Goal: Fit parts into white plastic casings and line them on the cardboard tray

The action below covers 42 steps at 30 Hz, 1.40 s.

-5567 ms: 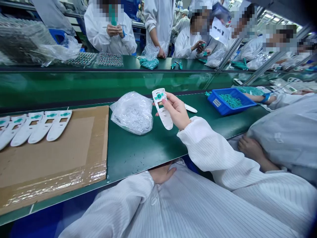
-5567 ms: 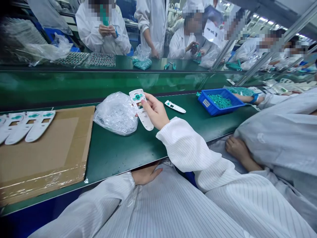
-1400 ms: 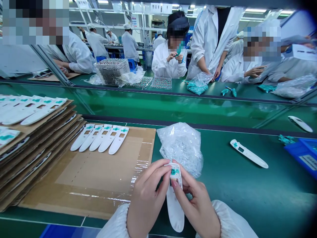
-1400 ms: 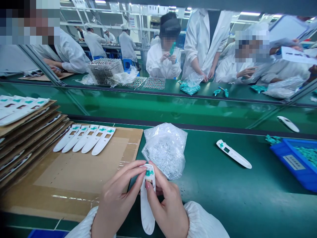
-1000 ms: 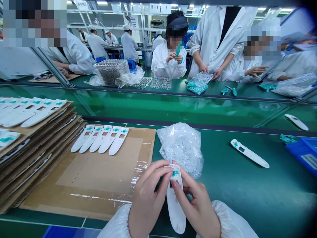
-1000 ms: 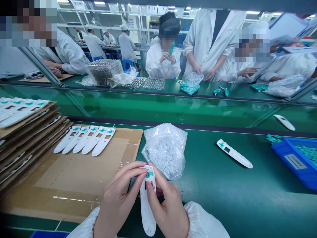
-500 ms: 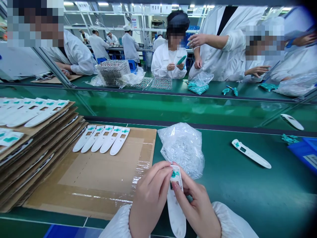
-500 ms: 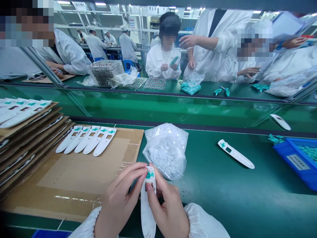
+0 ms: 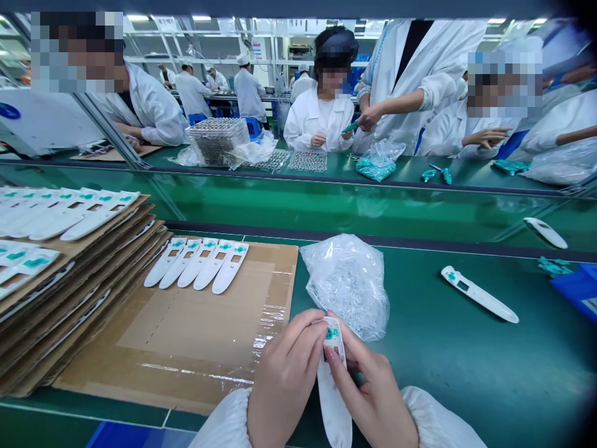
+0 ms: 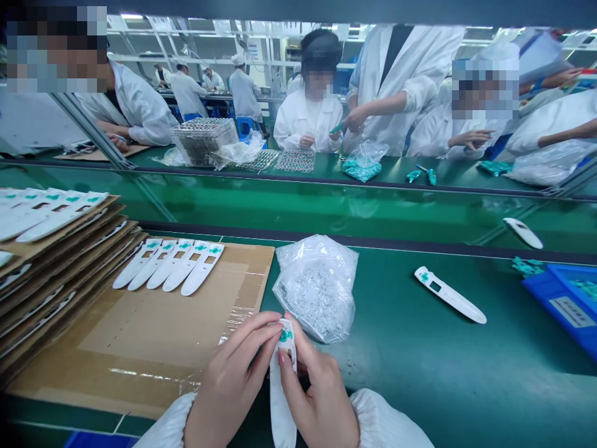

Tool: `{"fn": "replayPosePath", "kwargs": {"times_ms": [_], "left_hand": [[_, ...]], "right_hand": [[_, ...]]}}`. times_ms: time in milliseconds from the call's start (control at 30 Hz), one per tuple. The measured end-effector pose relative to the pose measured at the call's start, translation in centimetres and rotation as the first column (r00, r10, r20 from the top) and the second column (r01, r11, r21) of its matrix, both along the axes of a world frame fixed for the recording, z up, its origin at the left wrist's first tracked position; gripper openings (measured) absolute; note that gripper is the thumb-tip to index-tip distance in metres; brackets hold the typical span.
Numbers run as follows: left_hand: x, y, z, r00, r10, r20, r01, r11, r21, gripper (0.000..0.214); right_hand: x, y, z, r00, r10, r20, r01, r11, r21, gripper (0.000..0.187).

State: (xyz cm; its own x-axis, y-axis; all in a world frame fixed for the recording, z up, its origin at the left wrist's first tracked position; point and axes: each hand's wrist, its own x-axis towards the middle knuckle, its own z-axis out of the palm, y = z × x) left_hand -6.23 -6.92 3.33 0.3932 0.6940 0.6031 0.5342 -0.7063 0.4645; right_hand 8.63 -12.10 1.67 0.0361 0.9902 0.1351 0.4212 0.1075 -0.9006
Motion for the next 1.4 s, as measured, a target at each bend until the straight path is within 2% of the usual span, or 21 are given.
{"fn": "replayPosePath", "kwargs": {"times_ms": [133,200,267,333,400,533,733,833,967,1033,1167,1233,1333,1400], "left_hand": [[-0.1,0.2,0.7,0.975,-0.015,0.222,0.074,0.963,-0.259,0.016],[-0.2,0.2,1.3,0.932,0.022,0.363,0.138,0.902,-0.409,0.015],[-0.3,0.1,2.0,0.902,0.036,0.429,0.205,0.841,-0.5,0.018],[-0.3,0.0,2.7,0.914,0.004,0.407,0.223,0.831,-0.51,0.017],[-0.2,-0.1,3.3,0.927,-0.026,0.373,0.211,0.86,-0.465,0.013],[0.5,-0.5,4.0,0.924,-0.045,0.379,0.207,0.893,-0.399,0.015],[1.0,-0.5,3.8,0.913,-0.04,0.405,0.218,0.889,-0.403,0.016],[0.9,-0.6,3.0,0.908,-0.023,0.418,0.233,0.857,-0.459,0.013],[0.9,-1.6,1.9,0.914,0.014,0.404,0.247,0.773,-0.584,0.041],[1.0,-2.1,1.7,0.924,-0.015,0.383,0.268,0.739,-0.619,0.039],[0.4,-1.8,1.8,0.938,-0.085,0.336,0.286,0.738,-0.611,0.031],[-0.5,-0.9,2.0,0.961,-0.094,0.26,0.243,0.735,-0.633,0.032],[-2.3,1.0,2.2,0.984,-0.108,0.14,0.176,0.68,-0.711,0.034],[-3.5,2.5,2.4,0.984,-0.145,0.106,0.176,0.65,-0.739,0.034]], "right_hand": [[0.3,0.0,0.5,1.0,0.018,0.022,-0.018,1.0,0.016,0.05],[0.6,-0.1,0.9,0.997,0.065,0.032,-0.066,0.997,0.043,0.052],[0.8,-0.4,1.2,0.995,0.078,0.054,-0.083,0.993,0.083,0.056],[0.8,-0.6,1.6,0.997,-0.012,0.078,0.002,0.993,0.119,0.057],[0.8,-0.6,1.8,0.994,-0.099,0.042,0.092,0.986,0.141,0.053],[0.9,-0.1,2.3,0.994,-0.013,-0.112,0.036,0.977,0.212,0.04],[1.0,0.2,2.4,0.985,0.022,-0.169,0.019,0.972,0.236,0.038],[1.0,0.3,2.3,0.976,0.007,-0.219,0.043,0.974,0.223,0.034],[0.7,0.5,2.0,0.91,-0.079,-0.406,0.131,0.986,0.103,0.029],[0.6,0.7,1.8,0.864,-0.108,-0.491,0.145,0.989,0.038,0.03],[0.3,1.0,1.7,0.842,-0.167,-0.513,0.198,0.98,0.006,0.032],[0.0,1.0,1.7,0.855,-0.144,-0.499,0.144,0.989,-0.039,0.037],[-0.7,1.0,1.3,0.864,-0.044,-0.502,-0.025,0.991,-0.131,0.06],[-1.3,0.9,0.9,0.863,-0.041,-0.504,-0.065,0.98,-0.19,0.073]]}}
